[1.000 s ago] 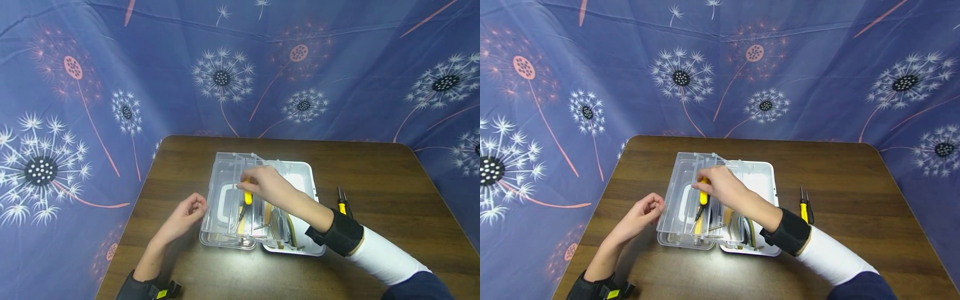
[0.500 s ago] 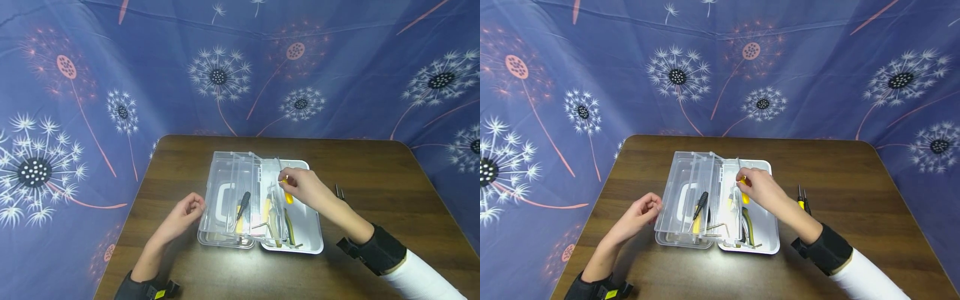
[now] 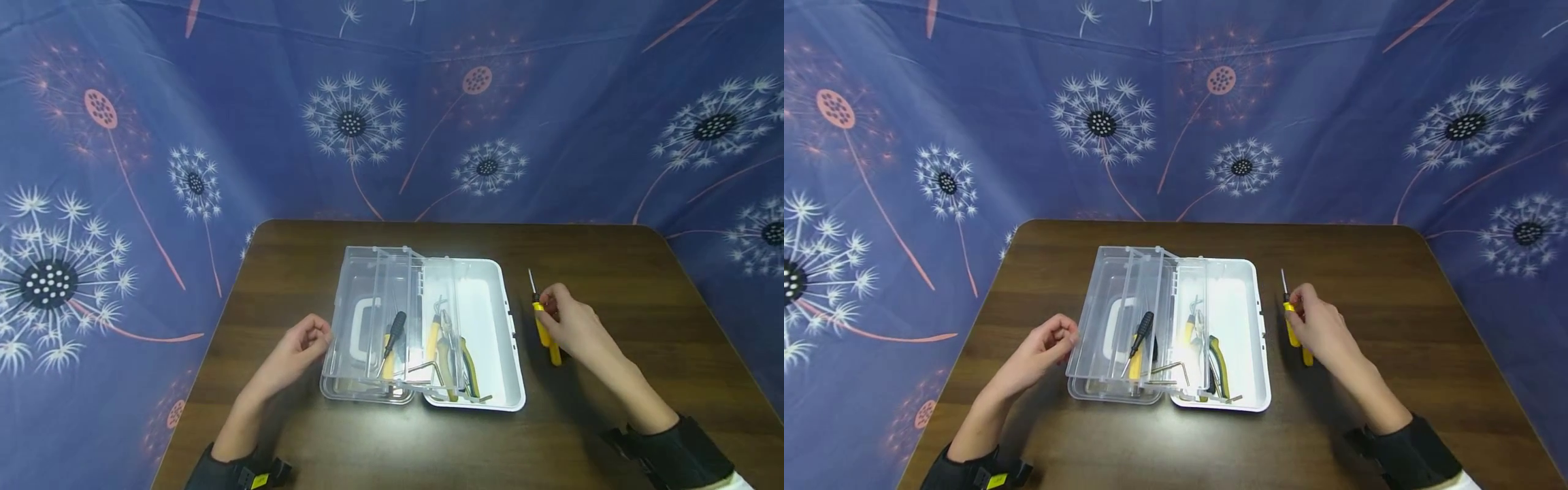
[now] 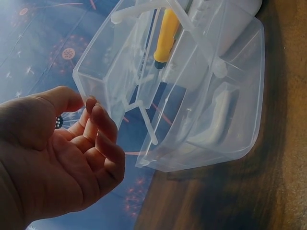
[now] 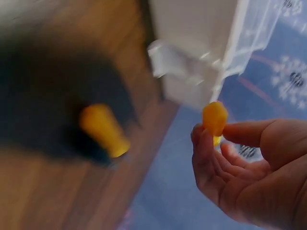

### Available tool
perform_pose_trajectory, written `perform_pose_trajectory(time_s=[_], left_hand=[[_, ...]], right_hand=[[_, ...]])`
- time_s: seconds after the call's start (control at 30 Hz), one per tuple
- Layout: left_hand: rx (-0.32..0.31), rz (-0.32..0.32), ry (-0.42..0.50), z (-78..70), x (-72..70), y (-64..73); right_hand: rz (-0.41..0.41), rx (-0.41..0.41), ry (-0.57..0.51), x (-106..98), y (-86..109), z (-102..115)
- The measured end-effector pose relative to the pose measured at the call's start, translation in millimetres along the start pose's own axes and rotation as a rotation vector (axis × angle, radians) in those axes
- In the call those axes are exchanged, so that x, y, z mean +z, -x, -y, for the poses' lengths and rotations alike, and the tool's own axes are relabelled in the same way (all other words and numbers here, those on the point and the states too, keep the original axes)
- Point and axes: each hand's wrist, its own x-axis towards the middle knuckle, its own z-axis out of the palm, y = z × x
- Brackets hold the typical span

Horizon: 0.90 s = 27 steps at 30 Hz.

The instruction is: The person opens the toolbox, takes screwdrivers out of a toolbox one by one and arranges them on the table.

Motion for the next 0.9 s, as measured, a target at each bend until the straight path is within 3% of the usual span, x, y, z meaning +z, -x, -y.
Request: perform_pose_trajectory(time_s=[0.23,0.4,0.63,0.9], left_hand=[[0.001,0.008,0.003,-1.6,-1.5,0.1],[-0.010,0.016,0.013,-1.2,-0.6,1.4],[-0.024,0.011,0.022,-0.2,-0.5,1.8],[-0.030,0.012,0.028,-1.6,0.0,0.9]], right_hand=[[0.049,0.181,0.041,4.9,10.3,-46.4],[0.076,0.257,0.055,12.0,17.0,-70.2],[0.022,0.283,0.072,22.4,16.5,-79.1],[0.032,0.299,0.056,27.8,12.8,-79.8]])
